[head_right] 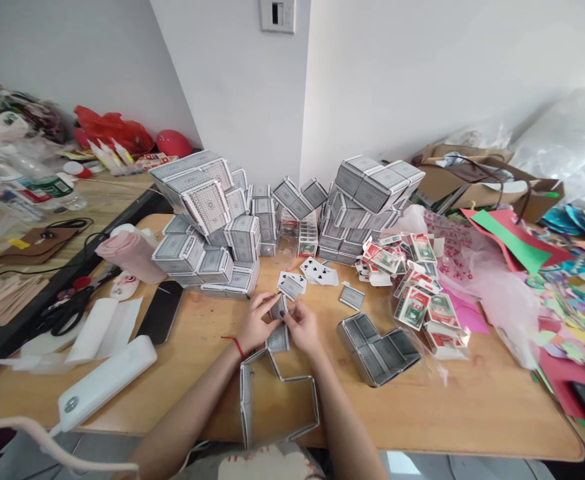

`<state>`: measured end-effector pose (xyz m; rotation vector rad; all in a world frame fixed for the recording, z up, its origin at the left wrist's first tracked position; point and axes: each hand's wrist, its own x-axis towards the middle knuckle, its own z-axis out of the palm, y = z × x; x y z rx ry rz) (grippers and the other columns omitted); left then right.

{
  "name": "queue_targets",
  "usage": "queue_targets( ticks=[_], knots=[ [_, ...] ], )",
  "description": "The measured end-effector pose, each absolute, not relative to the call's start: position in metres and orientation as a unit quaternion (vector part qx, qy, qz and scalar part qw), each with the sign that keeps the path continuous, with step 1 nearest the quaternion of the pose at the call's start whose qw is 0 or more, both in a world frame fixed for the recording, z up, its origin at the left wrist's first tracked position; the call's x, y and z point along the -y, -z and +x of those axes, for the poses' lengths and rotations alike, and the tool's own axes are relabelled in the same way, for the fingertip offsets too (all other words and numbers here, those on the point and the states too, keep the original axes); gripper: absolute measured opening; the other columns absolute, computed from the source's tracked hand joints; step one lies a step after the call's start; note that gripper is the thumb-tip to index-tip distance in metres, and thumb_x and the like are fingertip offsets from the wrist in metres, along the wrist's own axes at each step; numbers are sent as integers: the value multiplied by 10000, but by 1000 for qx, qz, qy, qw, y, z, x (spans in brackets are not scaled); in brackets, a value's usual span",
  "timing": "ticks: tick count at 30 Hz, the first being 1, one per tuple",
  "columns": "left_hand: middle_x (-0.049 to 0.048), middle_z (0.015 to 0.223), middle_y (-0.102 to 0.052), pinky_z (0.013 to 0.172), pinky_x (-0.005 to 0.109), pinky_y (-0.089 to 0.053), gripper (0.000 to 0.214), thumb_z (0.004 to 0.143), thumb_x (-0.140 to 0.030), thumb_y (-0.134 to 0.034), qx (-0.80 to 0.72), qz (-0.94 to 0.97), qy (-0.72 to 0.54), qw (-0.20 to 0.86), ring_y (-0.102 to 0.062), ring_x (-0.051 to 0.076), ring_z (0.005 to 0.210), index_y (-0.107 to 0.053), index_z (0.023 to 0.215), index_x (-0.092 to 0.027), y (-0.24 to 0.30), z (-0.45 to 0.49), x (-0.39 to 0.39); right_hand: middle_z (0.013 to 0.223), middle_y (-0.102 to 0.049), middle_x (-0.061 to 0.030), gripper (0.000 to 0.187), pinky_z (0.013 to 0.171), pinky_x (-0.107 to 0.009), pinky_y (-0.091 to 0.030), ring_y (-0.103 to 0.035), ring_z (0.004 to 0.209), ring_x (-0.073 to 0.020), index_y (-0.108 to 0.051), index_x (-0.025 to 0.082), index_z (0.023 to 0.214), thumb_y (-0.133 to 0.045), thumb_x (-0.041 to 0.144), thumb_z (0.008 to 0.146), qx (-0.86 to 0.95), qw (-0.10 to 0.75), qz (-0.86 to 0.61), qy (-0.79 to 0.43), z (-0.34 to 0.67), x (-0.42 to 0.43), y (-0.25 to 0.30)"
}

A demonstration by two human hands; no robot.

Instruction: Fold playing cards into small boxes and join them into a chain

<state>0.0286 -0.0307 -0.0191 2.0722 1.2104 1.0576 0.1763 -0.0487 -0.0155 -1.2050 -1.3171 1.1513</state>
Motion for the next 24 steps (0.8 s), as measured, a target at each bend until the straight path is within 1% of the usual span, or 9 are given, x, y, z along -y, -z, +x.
queue_targets(
  ticks=[5,8,9,11,12,13,15,19,24],
  knots=[
    [74,1222,-413,975,416,-322,615,646,-93,-534,-377,788,-375,309,-379,236,1146,-409,1228,-251,4,26,35,748,-558,-14,181,592,-255,-409,-517,642,-145,-494,189,896,-466,319,773,575,469,-521,-422,169,47,14],
    [96,1230,-417,925,384,-361,564,705,-164,-515,-409,739,-409,345,-409,222,1120,-354,1244,-209,0,27,35,674,-535,1,166,532,-245,-397,-495,563,-137,-466,200,884,-408,333,804,565,457,-533,-432,166,46,19],
    [98,1170,-463,870,358,-395,463,746,-192,-478,-436,715,-417,353,-460,200,1052,-386,1199,-193,1,28,33,631,-513,14,158,495,-238,-384,-475,515,-130,-452,204,865,-386,338,815,561,450,-534,-445,166,47,20],
    [60,918,-559,731,301,-427,216,791,-262,-432,-491,689,-395,358,-530,158,839,-495,974,-167,6,32,30,565,-458,37,149,450,-226,-354,-433,454,-120,-428,212,815,-357,342,828,557,438,-541,-453,166,47,22],
    [29,773,-553,651,273,-417,171,796,-302,-425,-514,687,-373,353,-522,140,722,-505,854,-163,8,34,28,555,-439,41,148,447,-224,-347,-423,450,-118,-419,213,792,-354,341,830,560,436,-547,-444,166,47,23],
    [2,676,-520,585,249,-391,186,800,-334,-416,-529,685,-358,350,-495,123,632,-490,774,-165,10,36,26,557,-429,42,145,455,-222,-345,-423,461,-118,-412,214,774,-356,336,829,565,436,-552,-431,167,47,23],
    [-31,570,-445,513,221,-328,245,804,-375,-396,-549,681,-347,337,-432,103,537,-445,679,-171,13,40,24,582,-433,35,140,482,-222,-350,-436,503,-123,-408,214,754,-364,328,823,577,440,-558,-402,167,46,23],
    [-40,525,-408,477,213,-256,291,817,-393,-361,-571,674,-358,303,-393,94,490,-407,630,-175,12,45,23,629,-483,16,143,525,-227,-363,-472,565,-135,-433,206,781,-353,318,821,587,449,-564,-367,164,46,23],
    [-21,471,-422,460,222,-236,361,823,-365,-342,-589,664,-364,282,-379,91,453,-406,526,-170,12,48,22,616,-510,14,182,508,-222,-349,-475,533,-130,-470,185,823,-356,327,824,582,448,-585,-344,162,48,22]
  ],
)
